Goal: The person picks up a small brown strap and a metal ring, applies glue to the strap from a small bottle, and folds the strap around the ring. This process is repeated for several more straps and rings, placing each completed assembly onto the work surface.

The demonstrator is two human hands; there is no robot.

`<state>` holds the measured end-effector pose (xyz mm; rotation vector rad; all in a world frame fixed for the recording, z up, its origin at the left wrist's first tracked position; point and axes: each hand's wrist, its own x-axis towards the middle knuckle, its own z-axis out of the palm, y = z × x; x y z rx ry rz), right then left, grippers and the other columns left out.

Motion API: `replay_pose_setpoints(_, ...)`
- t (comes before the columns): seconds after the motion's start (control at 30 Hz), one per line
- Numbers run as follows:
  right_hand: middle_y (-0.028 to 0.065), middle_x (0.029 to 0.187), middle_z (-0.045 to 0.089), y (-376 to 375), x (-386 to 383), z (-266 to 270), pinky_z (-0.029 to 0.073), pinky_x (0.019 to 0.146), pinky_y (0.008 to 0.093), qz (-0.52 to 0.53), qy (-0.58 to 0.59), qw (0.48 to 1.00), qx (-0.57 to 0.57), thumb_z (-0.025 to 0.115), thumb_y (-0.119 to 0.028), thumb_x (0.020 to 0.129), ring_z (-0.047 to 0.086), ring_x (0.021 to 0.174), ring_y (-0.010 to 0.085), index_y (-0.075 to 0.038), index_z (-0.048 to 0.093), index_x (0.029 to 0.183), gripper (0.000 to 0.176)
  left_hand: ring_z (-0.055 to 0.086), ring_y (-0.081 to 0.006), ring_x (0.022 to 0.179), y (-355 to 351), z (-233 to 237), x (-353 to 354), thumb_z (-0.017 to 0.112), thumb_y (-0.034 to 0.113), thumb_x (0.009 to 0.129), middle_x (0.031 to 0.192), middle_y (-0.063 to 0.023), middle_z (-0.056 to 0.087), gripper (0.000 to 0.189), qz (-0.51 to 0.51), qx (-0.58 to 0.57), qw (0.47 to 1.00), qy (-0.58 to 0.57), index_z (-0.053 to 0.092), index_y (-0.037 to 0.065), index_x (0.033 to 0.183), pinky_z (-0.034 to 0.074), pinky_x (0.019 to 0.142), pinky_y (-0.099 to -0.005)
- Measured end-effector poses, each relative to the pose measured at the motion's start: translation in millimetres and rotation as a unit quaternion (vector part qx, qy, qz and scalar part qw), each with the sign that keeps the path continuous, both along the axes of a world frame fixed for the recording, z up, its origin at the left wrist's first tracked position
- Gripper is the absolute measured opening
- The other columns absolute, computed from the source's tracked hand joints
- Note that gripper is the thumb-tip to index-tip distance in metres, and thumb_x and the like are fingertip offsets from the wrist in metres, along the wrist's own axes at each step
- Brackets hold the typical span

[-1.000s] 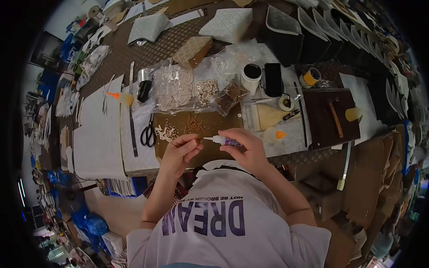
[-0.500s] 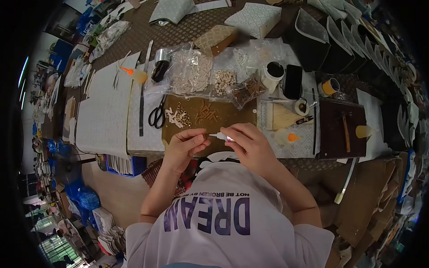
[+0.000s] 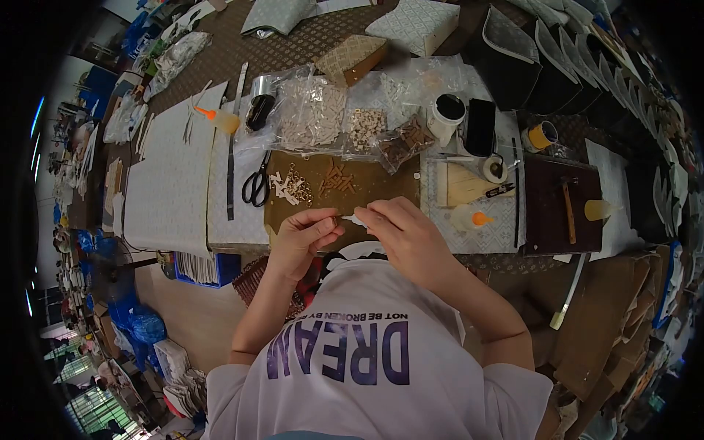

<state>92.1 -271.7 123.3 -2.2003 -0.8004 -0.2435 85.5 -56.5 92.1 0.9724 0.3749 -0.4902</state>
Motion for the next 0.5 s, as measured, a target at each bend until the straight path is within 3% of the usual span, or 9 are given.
replay_pose_setpoints(0.23,0.0098,0.096,0.057,-1.3,3.5,-0.8,0.047,0.071,0.0331,-0.008,0.012,0.999,0.034,0.065,0.005,0.071,0.056,0.084,0.0261,-0.003,0.062,0.103,0.033,0.065,-0.0187,0.082,1.4,-6.4,-0.5,0.062,0.003,0.083,0.091,-0.0117,0.065,0.022,0.0,-0.034,0.999,0.009,0.062,-0.003,0.104,0.054,0.075,-0.0253)
replay_pose_setpoints(0.4,0.0075,0.099,0.056,-7.6,6.8,5.6,0.047,0.076,0.029,-0.048,0.177,0.974,0.13,0.065,0.0,0.076,0.055,0.089,0.0191,0.0,0.058,0.106,0.03,0.065,-0.0184,0.082,5.5,-6.9,0.2,0.061,0.003,0.083,0.092,-0.0109,0.065,0.022,0.013,-0.064,0.998,0.026,0.061,-0.001,0.105,0.055,0.074,-0.0239)
replay_pose_setpoints(0.5,0.0064,0.103,0.056,-14.6,8.8,-15.0,0.046,0.081,0.0268,-0.036,0.3,0.915,0.268,0.062,-0.007,0.084,0.055,0.095,0.0147,0.0,0.054,0.111,0.029,0.065,-0.0175,0.082,6.5,-6.2,-0.4,0.063,0.003,0.082,0.091,-0.0094,0.066,0.021,0.011,-0.065,0.998,0.012,0.062,-0.001,0.103,0.054,0.075,-0.0242)
